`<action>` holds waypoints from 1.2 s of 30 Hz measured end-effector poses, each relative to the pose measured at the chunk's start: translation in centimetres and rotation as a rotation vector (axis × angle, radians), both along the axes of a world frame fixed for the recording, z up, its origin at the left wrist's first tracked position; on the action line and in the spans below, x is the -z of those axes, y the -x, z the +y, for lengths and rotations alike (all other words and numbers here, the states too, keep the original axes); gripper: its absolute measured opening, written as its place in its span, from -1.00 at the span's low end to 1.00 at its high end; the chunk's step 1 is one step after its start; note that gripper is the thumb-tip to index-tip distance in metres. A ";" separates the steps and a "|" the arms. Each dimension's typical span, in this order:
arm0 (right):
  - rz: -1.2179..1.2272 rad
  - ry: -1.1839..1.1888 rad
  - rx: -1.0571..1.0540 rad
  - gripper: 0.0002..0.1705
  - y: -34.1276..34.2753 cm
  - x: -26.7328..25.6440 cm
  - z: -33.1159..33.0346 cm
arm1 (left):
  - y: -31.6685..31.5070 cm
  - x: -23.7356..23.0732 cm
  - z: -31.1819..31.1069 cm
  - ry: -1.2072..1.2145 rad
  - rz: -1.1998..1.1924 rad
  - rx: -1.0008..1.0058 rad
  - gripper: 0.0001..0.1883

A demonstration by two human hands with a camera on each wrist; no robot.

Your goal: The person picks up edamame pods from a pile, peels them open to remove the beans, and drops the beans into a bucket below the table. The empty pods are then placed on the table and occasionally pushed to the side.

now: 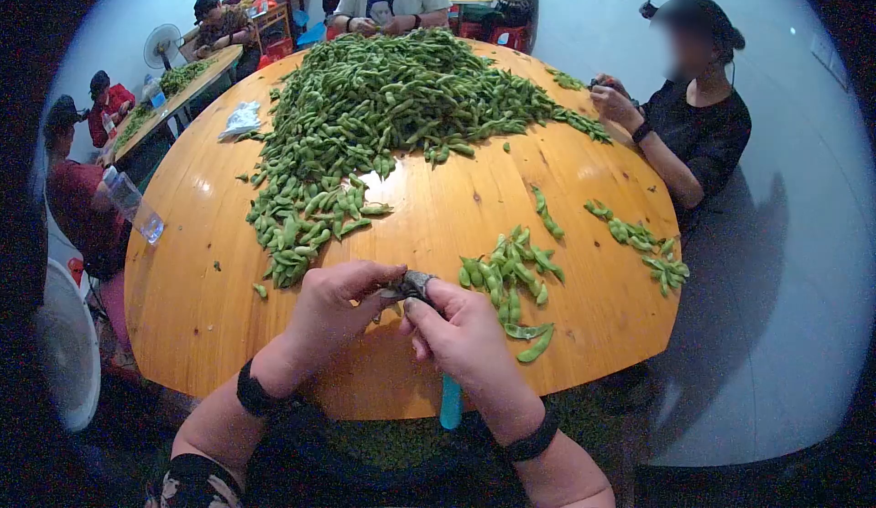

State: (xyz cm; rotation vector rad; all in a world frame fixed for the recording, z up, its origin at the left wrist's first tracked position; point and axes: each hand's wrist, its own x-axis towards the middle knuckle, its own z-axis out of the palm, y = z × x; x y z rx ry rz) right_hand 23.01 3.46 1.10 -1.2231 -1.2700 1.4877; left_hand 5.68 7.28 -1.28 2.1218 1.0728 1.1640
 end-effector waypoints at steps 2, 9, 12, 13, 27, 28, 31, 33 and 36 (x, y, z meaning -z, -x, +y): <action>-0.009 0.006 -0.009 -0.83 0.0 0.2 0.0 | 0.0 -0.1 -0.2 -0.027 -0.008 -0.002 -0.74; 0.166 0.028 0.028 -0.86 0.2 0.5 0.3 | -0.2 -0.2 -0.5 0.059 0.015 -0.017 -0.79; 0.225 0.052 -0.003 -0.86 -0.2 0.7 0.6 | -0.5 0.5 -0.3 0.095 -0.033 0.003 -0.80; 0.254 0.065 -0.030 -0.86 -0.3 0.8 0.7 | -0.4 0.7 -0.3 0.129 -0.073 0.026 -0.81; 0.677 0.377 -0.235 -0.77 -2.7 1.5 1.5 | 1.2 0.4 1.2 1.113 -0.797 0.550 -0.68; 0.701 0.383 -0.229 -0.76 -2.6 1.6 1.6 | 1.1 0.3 1.2 1.120 -0.808 0.544 -0.70; 0.465 0.277 -0.142 -0.78 -1.9 1.1 1.0 | -0.1 -1.2 0.2 0.840 -0.485 0.301 -0.76; 0.436 0.240 -0.099 -0.79 -1.5 1.1 0.7 | -0.5 -1.1 0.0 0.665 -0.346 0.191 -0.79; 0.364 0.179 -0.026 -0.80 -0.8 1.2 0.3 | -0.4 0.2 0.4 0.294 -0.119 0.047 -0.79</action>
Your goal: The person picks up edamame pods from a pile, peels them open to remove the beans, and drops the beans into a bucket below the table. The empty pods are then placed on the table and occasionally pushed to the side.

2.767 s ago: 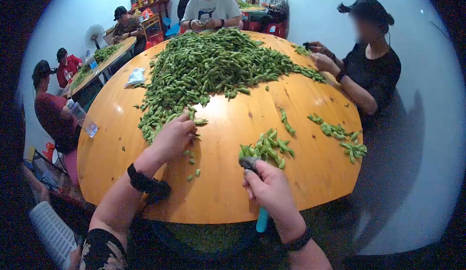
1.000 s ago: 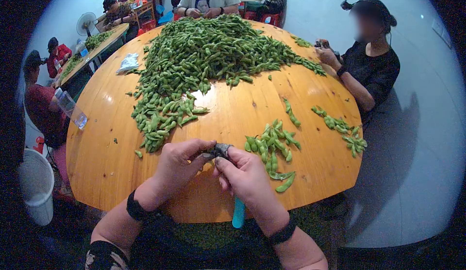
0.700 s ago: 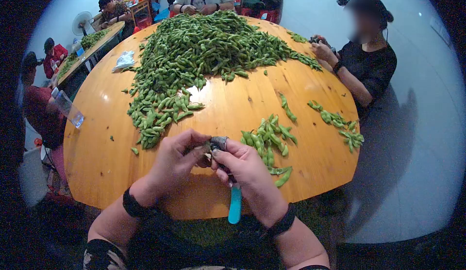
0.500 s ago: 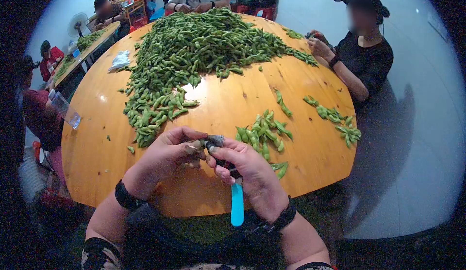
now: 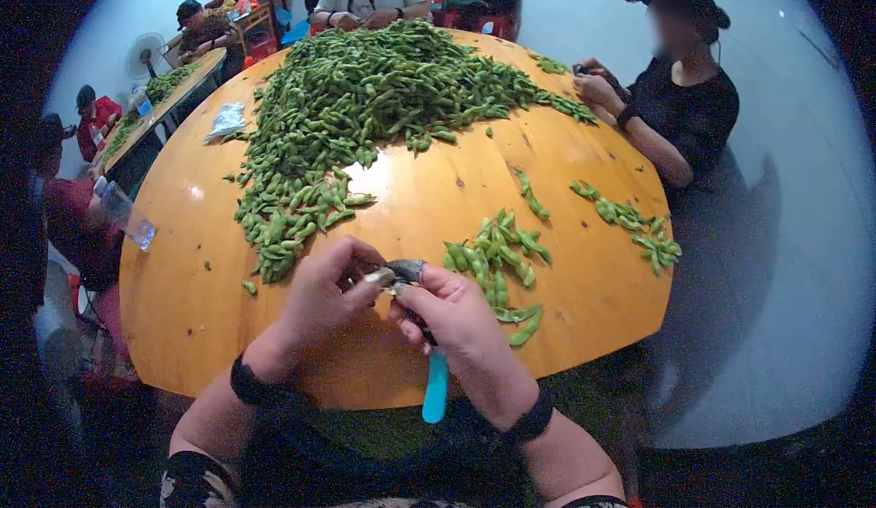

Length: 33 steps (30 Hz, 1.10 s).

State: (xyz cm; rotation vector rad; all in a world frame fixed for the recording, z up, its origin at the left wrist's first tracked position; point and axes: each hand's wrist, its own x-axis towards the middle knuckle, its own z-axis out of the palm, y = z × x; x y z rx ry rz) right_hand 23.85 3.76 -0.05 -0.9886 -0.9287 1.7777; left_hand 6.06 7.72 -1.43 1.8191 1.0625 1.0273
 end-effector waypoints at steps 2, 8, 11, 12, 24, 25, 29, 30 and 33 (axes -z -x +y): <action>-0.040 -0.023 0.022 -0.81 0.5 0.2 -0.1 | 0.0 -0.2 -0.2 -0.338 0.281 -0.060 -0.77; -0.088 0.015 0.086 -0.84 0.9 0.3 -0.8 | 0.4 0.8 -0.1 -0.320 0.268 0.010 -0.78; -0.126 0.020 0.070 -0.85 0.2 0.3 -1.2 | 0.1 0.5 -0.3 -0.324 0.204 0.076 -0.78; -0.135 0.013 0.062 -0.86 0.0 0.4 -1.4 | -0.1 0.5 -0.5 -0.247 0.198 0.073 -0.79; -0.502 -0.163 0.162 -0.88 -3.3 0.5 -1.8 | 0.4 -0.5 0.4 -0.481 0.721 -0.034 -0.89; -0.562 -0.166 0.162 -0.88 -4.2 1.0 -1.4 | 1.0 -1.1 1.2 -0.488 0.790 -0.130 -0.89; -0.551 -0.200 0.149 -0.90 -5.2 0.1 -1.6 | 2.7 0.8 5.7 -0.438 0.887 -0.334 -0.87; -0.549 -0.205 0.154 -0.90 -5.1 0.0 -1.6 | 2.6 0.6 6.3 -0.445 0.888 -0.334 -0.87; -0.542 -0.257 0.146 -0.84 -4.0 -0.3 -2.0 | 2.4 0.4 7.3 -0.458 0.899 -0.381 -0.91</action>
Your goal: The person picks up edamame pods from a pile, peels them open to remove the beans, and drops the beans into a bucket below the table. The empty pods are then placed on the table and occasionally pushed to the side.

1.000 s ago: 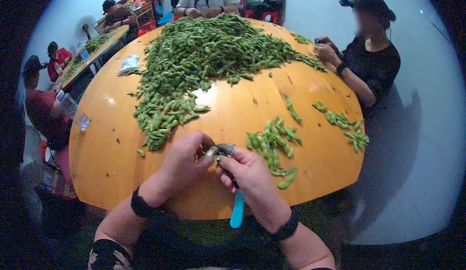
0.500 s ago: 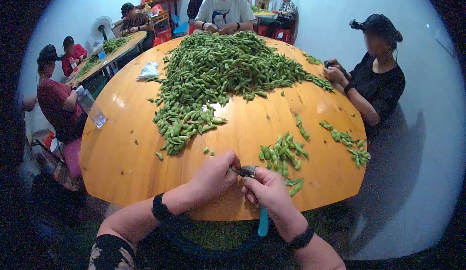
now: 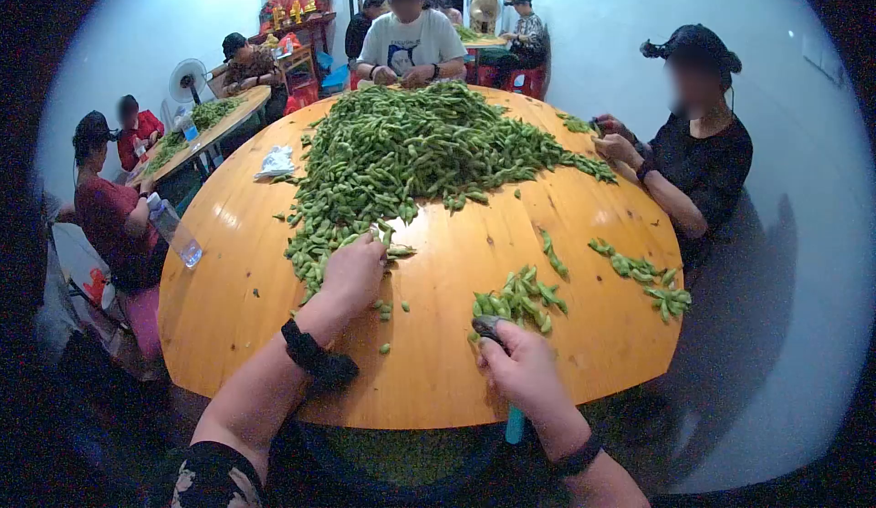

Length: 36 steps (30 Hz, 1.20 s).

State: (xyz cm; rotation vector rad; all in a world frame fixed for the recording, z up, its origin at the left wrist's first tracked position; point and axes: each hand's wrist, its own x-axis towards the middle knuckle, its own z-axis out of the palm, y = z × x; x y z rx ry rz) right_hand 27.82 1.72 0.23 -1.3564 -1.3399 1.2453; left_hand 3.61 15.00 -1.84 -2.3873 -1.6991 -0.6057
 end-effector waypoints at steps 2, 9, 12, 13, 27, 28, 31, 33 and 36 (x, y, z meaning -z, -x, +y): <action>0.039 -0.002 -0.026 -0.81 0.7 0.3 0.4 | 0.0 -0.1 -0.6 0.018 -0.023 0.018 -0.93; 0.155 0.072 -0.103 -0.86 3.2 -1.4 1.7 | -1.1 -1.1 -6.5 0.279 -0.528 0.425 -0.54; 0.193 0.125 -0.146 -0.85 3.9 -1.6 1.7 | -1.4 -0.1 -7.6 0.196 -0.396 0.474 -0.52; 0.191 0.131 -0.143 -0.85 3.9 -1.3 1.6 | -1.5 -0.1 -7.8 0.201 -0.401 0.476 -0.52; 0.230 0.152 -0.137 -0.85 5.4 -0.2 1.5 | -0.9 0.2 -7.9 0.090 -0.213 0.482 -0.50; 0.228 0.150 -0.138 -0.85 5.5 -0.2 1.5 | -0.9 0.0 -7.9 0.088 -0.214 0.481 -0.50; 0.285 0.160 -0.095 -0.84 5.8 -0.3 1.2 | -0.9 -0.1 -8.0 0.094 -0.239 0.484 -0.49; 0.243 0.138 -0.078 -0.84 6.0 -0.4 1.2 | -0.8 0.1 -7.9 0.086 -0.270 0.489 -0.50; 0.251 0.160 -0.080 -0.84 6.0 -0.3 1.4 | -0.9 0.3 -7.9 0.061 -0.249 0.478 -0.51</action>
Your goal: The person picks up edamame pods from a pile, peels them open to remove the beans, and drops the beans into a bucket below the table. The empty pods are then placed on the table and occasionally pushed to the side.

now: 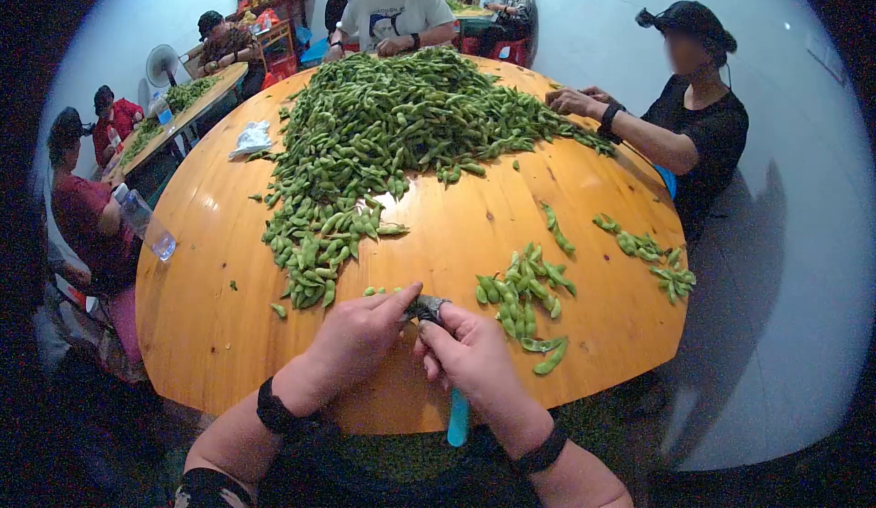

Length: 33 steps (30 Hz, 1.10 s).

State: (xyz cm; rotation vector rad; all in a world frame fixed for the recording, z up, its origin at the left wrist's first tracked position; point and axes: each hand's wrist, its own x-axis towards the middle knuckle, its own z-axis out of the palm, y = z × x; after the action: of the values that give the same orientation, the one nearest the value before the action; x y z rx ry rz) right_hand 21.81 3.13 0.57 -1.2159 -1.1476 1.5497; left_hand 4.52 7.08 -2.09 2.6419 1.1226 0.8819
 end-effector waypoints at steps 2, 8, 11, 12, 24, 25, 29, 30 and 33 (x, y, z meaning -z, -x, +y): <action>0.008 -0.004 0.009 -0.84 0.2 -0.1 0.0 | 0.0 -0.3 -0.1 0.013 -0.026 -0.002 -0.52; 0.026 -0.005 0.014 -0.88 0.5 0.2 0.4 | -0.2 0.0 -0.1 0.012 -0.093 -0.008 -0.54; 0.106 0.018 0.005 -0.88 0.3 0.2 0.6 | -0.1 0.1 -0.1 0.013 -0.122 -0.009 -0.56; 0.153 0.033 -0.006 -0.89 0.2 0.3 0.8 | -0.1 0.0 0.0 0.013 -0.128 -0.017 -0.59; 0.275 0.090 -0.014 -0.82 -0.7 0.9 1.3 | 0.4 -1.2 0.5 1.091 -0.847 0.035 -0.68; 0.275 0.090 -0.014 -0.82 -0.7 0.8 1.2 | 0.3 -1.2 0.5 1.091 -0.847 0.034 -0.68; 0.277 0.060 0.103 -0.83 -1.5 0.9 1.0 | 0.8 -1.1 1.0 1.096 -1.051 0.002 -0.70; 0.263 0.053 0.154 -0.83 -1.8 1.0 1.0 | 0.9 -1.0 1.2 1.062 -1.126 -0.013 -0.72; 0.173 0.041 0.184 -0.82 -2.1 0.4 0.6 | 0.8 -1.4 1.0 1.031 -1.127 -0.005 -0.74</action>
State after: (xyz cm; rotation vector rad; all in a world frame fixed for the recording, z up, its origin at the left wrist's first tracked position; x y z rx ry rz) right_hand 23.88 3.73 0.13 -1.1550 -0.8712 1.5119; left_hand 3.69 8.05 -0.67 1.0254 0.8469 1.1027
